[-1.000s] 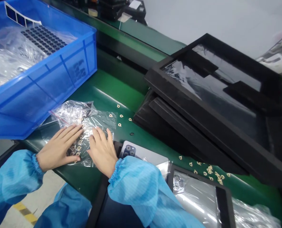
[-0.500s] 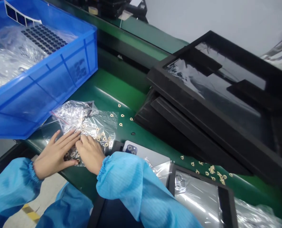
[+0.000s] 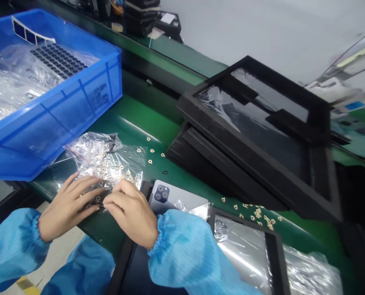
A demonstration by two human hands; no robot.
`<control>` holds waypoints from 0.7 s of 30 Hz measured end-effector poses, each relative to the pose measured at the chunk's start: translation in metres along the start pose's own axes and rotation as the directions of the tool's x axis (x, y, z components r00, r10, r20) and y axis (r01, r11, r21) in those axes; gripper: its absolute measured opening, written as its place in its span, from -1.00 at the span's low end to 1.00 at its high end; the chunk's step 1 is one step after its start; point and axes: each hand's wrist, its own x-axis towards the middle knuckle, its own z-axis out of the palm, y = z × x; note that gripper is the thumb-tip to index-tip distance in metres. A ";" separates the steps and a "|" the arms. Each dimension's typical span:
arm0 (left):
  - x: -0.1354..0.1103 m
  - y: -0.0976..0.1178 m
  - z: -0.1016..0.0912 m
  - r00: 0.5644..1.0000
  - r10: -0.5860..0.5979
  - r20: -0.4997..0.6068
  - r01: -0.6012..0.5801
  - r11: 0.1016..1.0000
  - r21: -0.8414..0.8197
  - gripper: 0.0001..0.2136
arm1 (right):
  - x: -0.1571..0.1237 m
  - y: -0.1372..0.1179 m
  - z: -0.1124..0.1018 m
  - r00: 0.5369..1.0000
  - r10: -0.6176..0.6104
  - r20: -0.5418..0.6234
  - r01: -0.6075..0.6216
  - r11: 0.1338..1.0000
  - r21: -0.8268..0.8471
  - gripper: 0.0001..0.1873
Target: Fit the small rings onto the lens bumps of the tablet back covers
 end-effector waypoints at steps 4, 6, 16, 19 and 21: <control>0.014 0.039 -0.015 0.993 -0.084 0.080 0.112 0.870 -0.480 -0.90 | -0.028 -0.010 -0.017 0.985 0.164 -0.059 -0.144 0.957 0.250 -0.89; 0.024 0.058 -0.018 0.975 -0.115 0.188 0.210 0.741 -0.638 -0.91 | -0.039 -0.011 -0.018 0.972 0.232 -0.050 -0.193 0.897 0.398 -0.90; 0.046 0.089 -0.016 0.943 -0.171 0.287 0.329 0.618 -0.714 -0.85 | -0.068 -0.005 -0.023 0.958 0.128 -0.257 -0.065 0.969 0.240 -0.85; 0.049 0.091 -0.015 0.930 -0.161 0.329 0.354 0.628 -0.694 -0.83 | -0.070 -0.002 -0.027 0.967 0.088 -0.239 -0.040 0.979 0.201 -0.85; 0.052 0.091 -0.014 0.921 -0.149 0.359 0.369 0.629 -0.684 -0.82 | -0.071 0.001 -0.030 0.971 0.082 -0.225 -0.041 0.983 0.181 -0.86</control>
